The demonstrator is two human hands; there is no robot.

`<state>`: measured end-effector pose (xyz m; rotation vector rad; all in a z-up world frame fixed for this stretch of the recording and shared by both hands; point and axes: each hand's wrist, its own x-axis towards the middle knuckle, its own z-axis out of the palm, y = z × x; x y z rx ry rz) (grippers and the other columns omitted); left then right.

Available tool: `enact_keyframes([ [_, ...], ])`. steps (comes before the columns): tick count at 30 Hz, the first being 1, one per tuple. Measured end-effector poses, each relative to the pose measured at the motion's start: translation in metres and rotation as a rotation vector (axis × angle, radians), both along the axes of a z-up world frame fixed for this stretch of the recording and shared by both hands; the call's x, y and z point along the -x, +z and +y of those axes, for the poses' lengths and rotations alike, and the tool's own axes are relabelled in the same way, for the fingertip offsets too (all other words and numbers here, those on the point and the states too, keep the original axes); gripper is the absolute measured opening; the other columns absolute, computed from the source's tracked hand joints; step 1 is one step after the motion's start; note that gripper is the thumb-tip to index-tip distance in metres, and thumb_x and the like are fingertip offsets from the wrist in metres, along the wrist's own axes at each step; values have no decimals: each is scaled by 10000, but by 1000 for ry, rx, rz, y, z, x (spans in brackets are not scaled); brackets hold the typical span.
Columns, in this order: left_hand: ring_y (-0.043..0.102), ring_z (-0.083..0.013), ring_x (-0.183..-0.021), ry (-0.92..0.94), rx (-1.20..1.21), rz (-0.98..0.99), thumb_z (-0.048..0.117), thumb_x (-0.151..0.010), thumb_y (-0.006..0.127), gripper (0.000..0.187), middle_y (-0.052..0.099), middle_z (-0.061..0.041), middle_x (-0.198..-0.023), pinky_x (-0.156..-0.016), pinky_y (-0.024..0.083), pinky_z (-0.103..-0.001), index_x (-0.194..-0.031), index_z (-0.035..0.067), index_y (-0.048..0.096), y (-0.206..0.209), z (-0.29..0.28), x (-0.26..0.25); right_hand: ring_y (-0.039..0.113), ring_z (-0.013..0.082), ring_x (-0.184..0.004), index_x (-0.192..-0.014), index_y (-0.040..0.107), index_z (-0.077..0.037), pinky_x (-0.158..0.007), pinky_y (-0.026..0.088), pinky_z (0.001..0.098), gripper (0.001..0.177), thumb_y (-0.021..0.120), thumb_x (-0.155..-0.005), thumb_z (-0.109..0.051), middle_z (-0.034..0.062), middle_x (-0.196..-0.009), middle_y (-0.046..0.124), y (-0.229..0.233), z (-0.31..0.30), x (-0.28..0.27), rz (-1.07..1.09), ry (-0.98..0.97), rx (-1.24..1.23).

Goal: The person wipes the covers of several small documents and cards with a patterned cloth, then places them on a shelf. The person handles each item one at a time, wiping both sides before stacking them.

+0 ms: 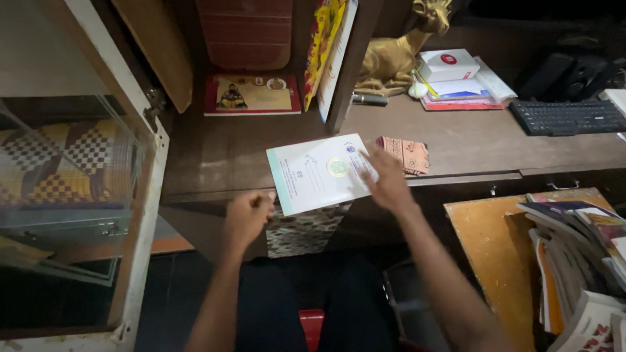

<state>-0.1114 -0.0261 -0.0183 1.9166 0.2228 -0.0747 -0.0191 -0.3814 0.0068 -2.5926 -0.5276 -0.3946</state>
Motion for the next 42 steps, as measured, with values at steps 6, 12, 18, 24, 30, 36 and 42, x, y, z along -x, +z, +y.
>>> enact_keyframes([
  [6, 762, -151, -700, -11, 371, 86, 351, -1000, 583, 400, 775, -150, -957, -606, 615, -280, -1158, 4, 703, -15, -31, 0, 324, 295, -1523, -1525, 496, -171, -1202, 227, 560, 528, 447, -1061, -420, 152, -1643, 376, -32, 58, 40, -82, 22, 240],
  [12, 720, -206, -734, 89, 417, -121, 194, -967, 670, 238, 772, -171, -887, -627, 544, -292, -1054, -28, 656, 4, -42, -15, 297, 271, -1546, -1551, 451, -161, -1228, 193, 521, 606, 444, -1043, -492, 125, -1656, 352, -29, 85, 69, -50, 99, 131],
  [18, 677, -214, -877, 80, 529, -288, 28, -946, 660, 186, 699, -195, -1014, -710, 558, -319, -1098, -38, 574, 10, -35, -25, 335, 284, -1554, -1517, 537, -170, -1255, 217, 537, 524, 557, -1033, -368, 144, -1672, 389, -19, 64, 48, -11, 187, -70],
  [24, 719, -241, -927, 81, 788, -259, -56, -886, 586, 454, 687, -200, -1100, -751, 624, -348, -1312, 14, 447, 30, 0, -25, 418, 350, -1459, -1514, 450, 16, -1179, 356, 455, 652, 715, -945, -162, 265, -1563, 450, -5, 53, 25, -16, 31, -543],
  [30, 728, -223, -957, 161, 568, -185, 15, -925, 601, 606, 698, -160, -1162, -725, 652, -351, -1496, 44, 400, 28, 30, -33, 688, 202, -1087, -1516, 427, 54, -912, 564, 302, 696, 720, -888, -19, 193, -1264, 701, 0, 87, 6, 303, 22, -971],
  [36, 713, -213, -860, 174, 383, -103, 32, -894, 693, 677, 720, -163, -1167, -637, 598, -364, -1520, 35, 437, 31, 71, -26, 696, 176, -1005, -1486, 472, 51, -867, 560, 287, 645, 716, -890, 20, 188, -1148, 737, 4, 128, -11, 346, 57, -1048],
  [42, 696, -122, -799, 220, 332, -292, -33, -828, 731, 750, 734, -140, -1137, -641, 597, -307, -1520, -7, 443, 36, 100, -46, 683, 155, -1041, -1415, 535, 73, -887, 547, 293, 510, 694, -941, -26, 126, -1176, 727, -8, 170, -56, 339, 40, -1136],
])
